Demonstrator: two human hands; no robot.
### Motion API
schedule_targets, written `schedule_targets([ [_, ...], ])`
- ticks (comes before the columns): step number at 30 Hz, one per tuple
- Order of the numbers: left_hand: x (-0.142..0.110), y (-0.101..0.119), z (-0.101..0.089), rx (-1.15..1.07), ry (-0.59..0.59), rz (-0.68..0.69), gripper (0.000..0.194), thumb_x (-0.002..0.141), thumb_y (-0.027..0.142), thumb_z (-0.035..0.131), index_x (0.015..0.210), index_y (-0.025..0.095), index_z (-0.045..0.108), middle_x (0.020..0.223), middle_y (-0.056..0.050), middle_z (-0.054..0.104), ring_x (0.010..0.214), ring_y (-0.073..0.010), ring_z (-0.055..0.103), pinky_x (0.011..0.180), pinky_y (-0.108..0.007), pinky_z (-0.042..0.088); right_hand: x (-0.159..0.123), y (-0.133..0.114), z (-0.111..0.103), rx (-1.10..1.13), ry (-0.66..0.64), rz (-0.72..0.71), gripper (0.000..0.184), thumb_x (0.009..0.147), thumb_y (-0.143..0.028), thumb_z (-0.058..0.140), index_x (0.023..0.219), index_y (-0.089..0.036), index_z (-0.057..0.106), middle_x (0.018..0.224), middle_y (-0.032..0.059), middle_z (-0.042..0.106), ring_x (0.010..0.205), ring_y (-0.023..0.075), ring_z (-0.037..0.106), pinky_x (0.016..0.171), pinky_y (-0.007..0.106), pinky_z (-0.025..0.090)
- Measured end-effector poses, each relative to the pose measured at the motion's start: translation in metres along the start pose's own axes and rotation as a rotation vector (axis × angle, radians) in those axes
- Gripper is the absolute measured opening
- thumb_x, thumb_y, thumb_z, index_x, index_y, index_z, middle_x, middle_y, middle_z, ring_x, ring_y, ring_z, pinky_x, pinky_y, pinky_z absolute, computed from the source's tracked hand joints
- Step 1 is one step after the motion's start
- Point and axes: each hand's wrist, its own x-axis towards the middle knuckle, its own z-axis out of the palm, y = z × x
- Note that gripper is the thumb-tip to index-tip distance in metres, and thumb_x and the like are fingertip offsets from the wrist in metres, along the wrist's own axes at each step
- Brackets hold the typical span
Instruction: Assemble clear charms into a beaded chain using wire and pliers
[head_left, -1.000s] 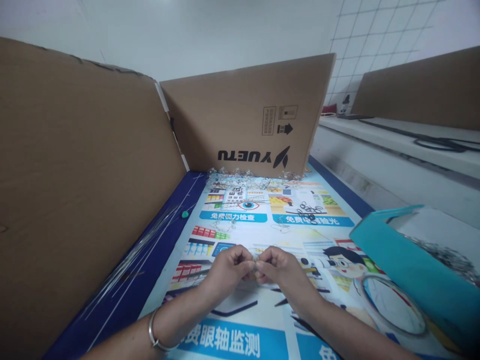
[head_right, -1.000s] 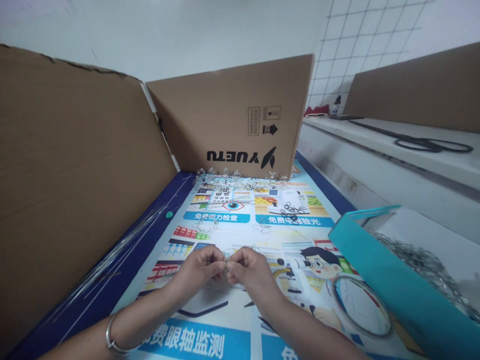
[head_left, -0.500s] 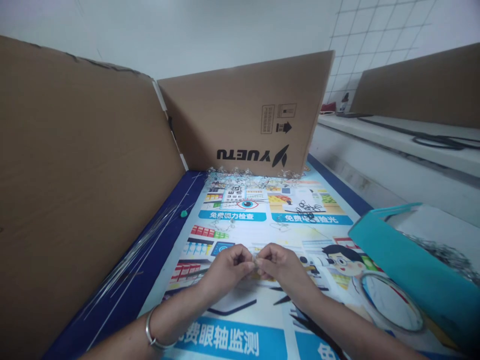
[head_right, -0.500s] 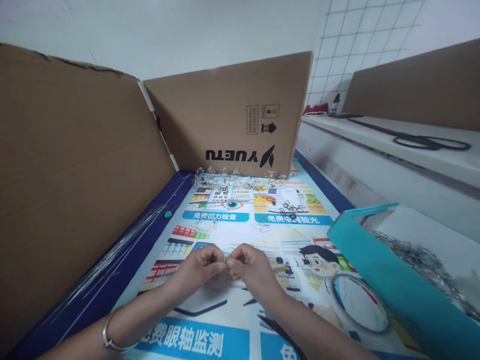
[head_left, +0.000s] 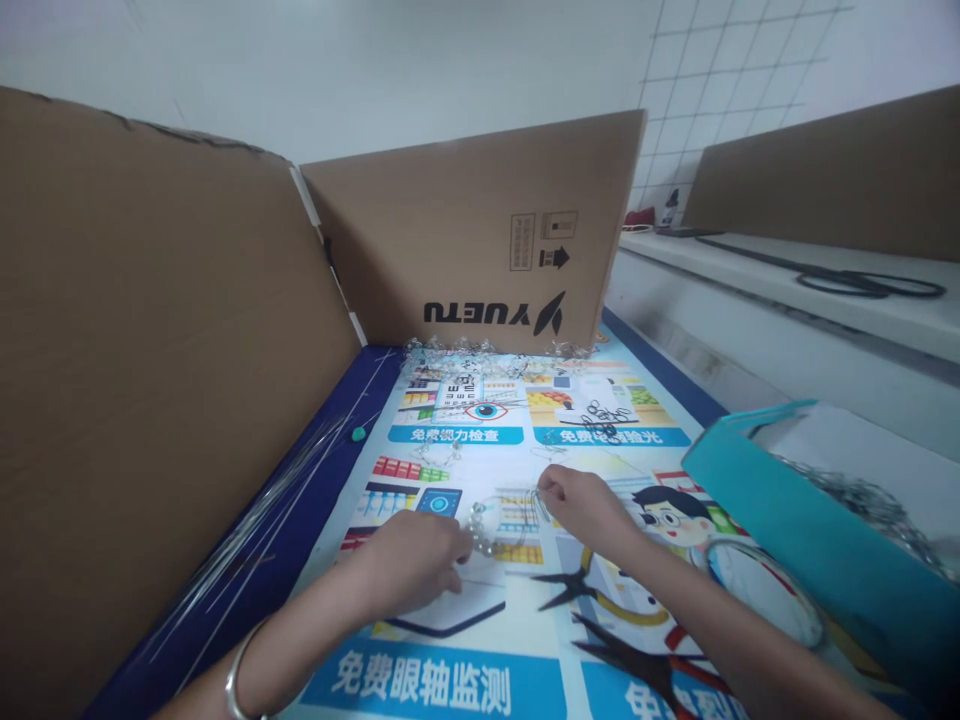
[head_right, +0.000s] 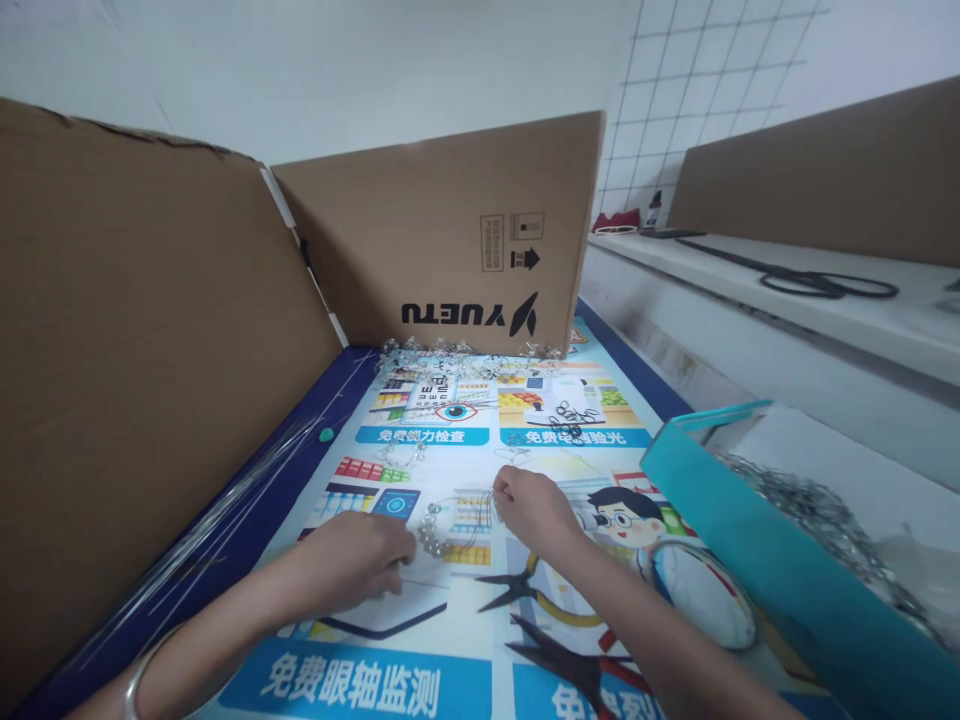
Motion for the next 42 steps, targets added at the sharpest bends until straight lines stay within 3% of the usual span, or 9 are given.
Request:
schedule_targets([
  [9,0.003,0.007,0.015,0.149,-0.006,0.034,0.009,0.075,0.016,0.05,0.077,0.016,0.058,0.076,-0.007,0.064,0.067,-0.0219,0.06,0.057,-0.03,0.044,0.001,-0.002,0.001,-0.093,-0.029,0.009,0.016,0.077,-0.02,0.043,0.067,-0.02,0.055,0.063,-0.0016,0.06,0.06,0.0113,0.052,0.051,0.021,0.025],
  [17,0.001,0.018,0.013,0.237,0.029,0.045,0.023,0.067,-0.001,0.043,0.076,0.014,0.057,0.074,-0.009,0.062,0.064,-0.0227,0.058,0.052,-0.031,0.043,0.007,0.001,0.008,-0.11,0.006,0.031,0.022,0.081,-0.029,0.04,0.065,-0.02,0.052,0.059,-0.0015,0.058,0.058,0.012,0.051,0.051,0.021,0.024],
  [32,0.0,0.013,0.024,0.272,0.062,0.116,0.019,0.065,0.007,0.047,0.08,0.015,0.054,0.074,-0.009,0.059,0.064,-0.0213,0.055,0.05,-0.028,0.038,0.006,0.004,0.01,-0.088,0.038,-0.022,0.025,0.083,-0.028,0.04,0.064,-0.02,0.052,0.057,-0.0014,0.057,0.057,0.0126,0.052,0.051,0.021,0.023],
  [42,0.0,0.015,0.019,0.266,0.063,0.125,0.014,0.072,0.012,0.043,0.08,0.014,0.055,0.074,-0.01,0.061,0.063,-0.0212,0.057,0.052,-0.029,0.038,0.0,0.0,0.004,-0.066,0.135,-0.056,0.026,0.086,-0.03,0.034,0.069,-0.021,0.053,0.062,-0.0017,0.057,0.059,0.0129,0.052,0.055,0.022,0.03],
])
